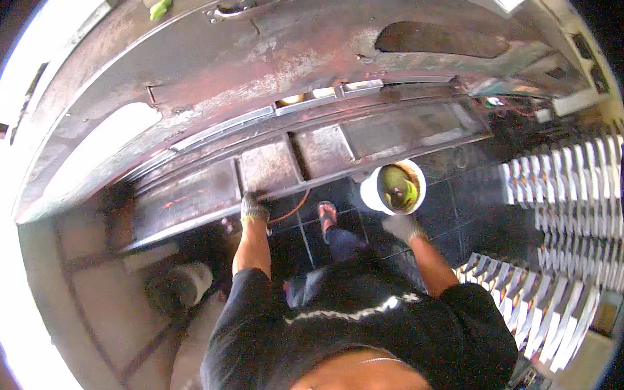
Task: The person wears gloves and moves trays of baked buns from the oven to a cooling rack, then slides new trays of dough into the oven and adjusts the oven doors.
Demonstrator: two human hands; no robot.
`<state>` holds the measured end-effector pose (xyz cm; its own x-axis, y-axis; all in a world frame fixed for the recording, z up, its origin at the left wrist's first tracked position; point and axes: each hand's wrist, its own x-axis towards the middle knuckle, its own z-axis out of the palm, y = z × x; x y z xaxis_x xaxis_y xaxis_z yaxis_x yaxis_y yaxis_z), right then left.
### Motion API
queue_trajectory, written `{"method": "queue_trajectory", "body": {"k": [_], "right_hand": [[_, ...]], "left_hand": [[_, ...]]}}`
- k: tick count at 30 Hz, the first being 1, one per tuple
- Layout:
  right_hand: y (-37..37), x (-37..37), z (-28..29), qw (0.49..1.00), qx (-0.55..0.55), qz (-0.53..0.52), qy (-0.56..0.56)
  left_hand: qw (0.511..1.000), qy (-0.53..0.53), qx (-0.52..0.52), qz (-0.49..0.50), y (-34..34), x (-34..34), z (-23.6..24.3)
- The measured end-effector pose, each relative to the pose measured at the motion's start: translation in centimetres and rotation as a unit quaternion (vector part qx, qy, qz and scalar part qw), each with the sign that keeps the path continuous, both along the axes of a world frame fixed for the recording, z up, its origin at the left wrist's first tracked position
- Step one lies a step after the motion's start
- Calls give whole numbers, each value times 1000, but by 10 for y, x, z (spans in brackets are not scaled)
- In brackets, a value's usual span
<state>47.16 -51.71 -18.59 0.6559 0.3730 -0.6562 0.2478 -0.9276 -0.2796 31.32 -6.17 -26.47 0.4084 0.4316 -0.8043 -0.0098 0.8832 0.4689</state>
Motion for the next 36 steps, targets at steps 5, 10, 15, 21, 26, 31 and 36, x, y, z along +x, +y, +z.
{"method": "queue_trajectory", "body": {"k": [5, 10, 15, 21, 26, 31, 36], "right_hand": [[-103, -117, 59, 965, -237, -108, 37], [-134, -231, 52, 940, -305, -13, 150], [97, -230, 13, 945, -222, 233, 50], [467, -226, -12, 954, 206, 218, 10], [725, -236, 28, 944, 189, 229, -141], [852, -233, 14, 951, 209, 160, -162], [825, -265, -23, 939, 270, 151, -150]], "left_hand": [[994, -102, 38, -2, -4, -64, -70], [619, 39, 677, -397, -28, -229, -15], [716, 244, 497, -425, -19, -451, 9], [922, 340, 148, -112, 56, -564, 121], [823, 428, 321, -191, 69, -642, 162], [805, 467, 264, -251, 69, -702, 149], [764, 457, 237, -388, 165, -660, 97]]}}
